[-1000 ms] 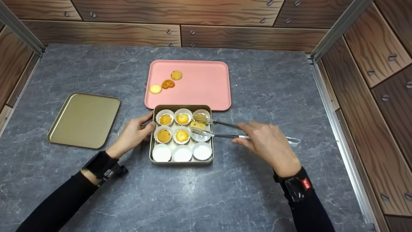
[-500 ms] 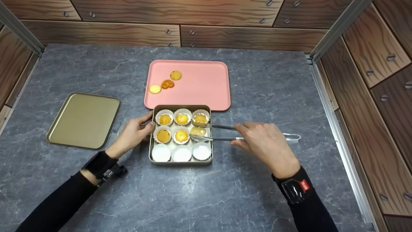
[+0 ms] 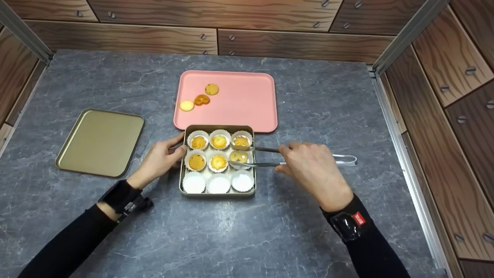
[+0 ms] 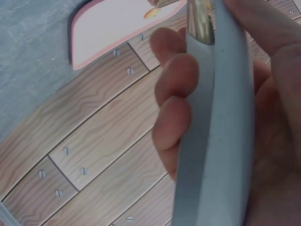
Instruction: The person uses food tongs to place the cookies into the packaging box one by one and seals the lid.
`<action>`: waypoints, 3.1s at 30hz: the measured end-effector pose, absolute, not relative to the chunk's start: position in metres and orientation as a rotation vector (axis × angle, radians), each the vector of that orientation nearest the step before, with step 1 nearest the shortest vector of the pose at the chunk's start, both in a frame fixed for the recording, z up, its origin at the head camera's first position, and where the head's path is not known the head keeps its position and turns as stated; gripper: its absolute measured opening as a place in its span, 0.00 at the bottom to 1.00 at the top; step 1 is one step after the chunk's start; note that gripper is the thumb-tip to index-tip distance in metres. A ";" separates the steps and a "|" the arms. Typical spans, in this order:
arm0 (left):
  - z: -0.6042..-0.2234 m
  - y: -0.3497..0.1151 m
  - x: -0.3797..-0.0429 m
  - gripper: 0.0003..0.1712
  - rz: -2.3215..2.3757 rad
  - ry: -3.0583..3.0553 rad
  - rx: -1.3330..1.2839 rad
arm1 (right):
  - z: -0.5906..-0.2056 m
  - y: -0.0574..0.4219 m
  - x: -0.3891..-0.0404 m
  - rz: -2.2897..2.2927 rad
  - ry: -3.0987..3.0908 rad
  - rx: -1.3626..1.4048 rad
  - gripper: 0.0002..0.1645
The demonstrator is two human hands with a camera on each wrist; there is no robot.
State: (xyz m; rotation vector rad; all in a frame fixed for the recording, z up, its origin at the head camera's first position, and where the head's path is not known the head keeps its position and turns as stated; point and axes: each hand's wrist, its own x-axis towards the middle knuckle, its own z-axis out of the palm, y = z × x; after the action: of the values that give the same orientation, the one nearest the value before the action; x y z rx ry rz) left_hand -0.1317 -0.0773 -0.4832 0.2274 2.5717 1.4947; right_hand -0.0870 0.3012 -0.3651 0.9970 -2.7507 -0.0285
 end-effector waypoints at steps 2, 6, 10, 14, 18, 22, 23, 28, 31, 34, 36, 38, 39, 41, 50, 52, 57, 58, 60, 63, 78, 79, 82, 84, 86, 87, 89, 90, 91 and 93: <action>-0.484 -0.077 -0.132 0.33 1.487 2.580 0.233 | -0.366 0.301 -0.087 -0.026 -2.755 0.988 0.29; -0.484 -0.078 -0.132 0.33 1.488 2.585 0.226 | -0.368 0.304 -0.089 0.003 -2.761 0.996 0.30; -0.483 -0.078 -0.132 0.33 1.491 2.579 0.220 | -0.374 0.309 -0.094 0.124 -2.797 0.981 0.32; -0.483 -0.078 -0.133 0.33 1.480 2.592 0.224 | -0.384 0.311 -0.105 0.299 -2.815 0.886 0.31; -0.483 -0.078 -0.133 0.33 1.480 2.582 0.220 | -0.395 0.308 -0.122 0.432 -2.775 0.788 0.30; -0.483 -0.077 -0.132 0.33 1.488 2.568 0.208 | -0.405 0.301 -0.142 0.465 -2.751 0.734 0.30; -0.482 -0.077 -0.131 0.33 1.490 2.568 0.206 | -0.408 0.298 -0.147 0.464 -2.750 0.730 0.30; -0.483 -0.077 -0.131 0.33 1.502 2.553 0.209 | -0.415 0.285 -0.168 0.414 -2.764 0.739 0.31; -0.483 -0.077 -0.132 0.33 1.500 2.574 0.230 | -0.417 0.278 -0.178 0.374 -2.795 0.719 0.29; -0.483 -0.077 -0.132 0.33 1.496 2.589 0.242 | -0.418 0.271 -0.187 0.363 -2.842 0.672 0.26; -0.483 -0.077 -0.132 0.33 1.496 2.587 0.241 | -0.419 0.266 -0.193 0.360 -2.867 0.647 0.24; -0.484 -0.077 -0.132 0.33 1.497 2.574 0.234 | -0.420 0.262 -0.199 0.358 -2.884 0.630 0.23; -0.484 -0.077 -0.132 0.33 1.498 2.572 0.230 | -0.420 0.260 -0.201 0.353 -2.888 0.622 0.22; -0.484 -0.077 -0.132 0.34 1.497 2.574 0.227 | -0.422 0.255 -0.207 0.353 -2.897 0.606 0.22; -0.486 -0.077 -0.132 0.34 1.508 2.582 0.246 | -0.427 0.234 -0.232 0.348 -2.916 0.561 0.22; -0.486 -0.078 -0.131 0.34 1.511 2.576 0.243 | -0.426 0.230 -0.235 0.336 -2.925 0.551 0.23; -0.485 -0.078 -0.131 0.34 1.509 2.573 0.239 | -0.425 0.221 -0.242 0.287 -2.962 0.541 0.24; -0.486 -0.077 -0.132 0.34 1.508 2.576 0.241 | -0.425 0.220 -0.244 0.279 -2.975 0.536 0.25; -0.486 -0.077 -0.132 0.34 1.500 2.590 0.242 | -0.425 0.216 -0.246 0.273 -3.003 0.522 0.25; -0.486 -0.078 -0.132 0.34 1.494 2.595 0.236 | -0.426 0.213 -0.249 0.275 -3.039 0.499 0.25; -0.485 -0.076 -0.132 0.34 1.511 2.558 0.221 | -0.434 0.208 -0.256 0.341 -3.098 0.466 0.24; -0.485 -0.076 -0.132 0.34 1.511 2.552 0.219 | -0.435 0.209 -0.256 0.342 -3.095 0.468 0.24; -0.485 -0.075 -0.132 0.34 1.509 2.541 0.212 | -0.438 0.209 -0.255 0.331 -3.081 0.477 0.25; -0.485 -0.075 -0.132 0.34 1.504 2.539 0.209 | -0.439 0.208 -0.255 0.328 -3.073 0.482 0.25; -0.485 -0.075 -0.132 0.34 1.504 2.540 0.214 | -0.441 0.208 -0.255 0.330 -3.071 0.483 0.26; -0.485 -0.075 -0.132 0.34 1.503 2.540 0.216 | -0.441 0.208 -0.255 0.334 -3.071 0.485 0.26; -0.486 -0.075 -0.132 0.34 1.496 2.551 0.224 | -0.443 0.209 -0.255 0.327 -3.064 0.496 0.26; -0.486 -0.075 -0.132 0.34 1.490 2.564 0.233 | -0.443 0.209 -0.255 0.318 -3.055 0.505 0.26; -0.486 -0.075 -0.133 0.33 1.486 2.573 0.241 | -0.444 0.210 -0.255 0.313 -3.044 0.516 0.26; -0.487 -0.075 -0.133 0.33 1.472 2.594 0.253 | -0.445 0.212 -0.254 0.302 -3.018 0.539 0.26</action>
State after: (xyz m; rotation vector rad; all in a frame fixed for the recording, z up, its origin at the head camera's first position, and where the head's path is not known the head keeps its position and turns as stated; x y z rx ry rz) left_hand -0.1327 -0.0748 -0.4866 0.2535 2.5941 1.4724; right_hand -0.2543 0.2118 -0.4451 0.5391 -3.0183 0.3021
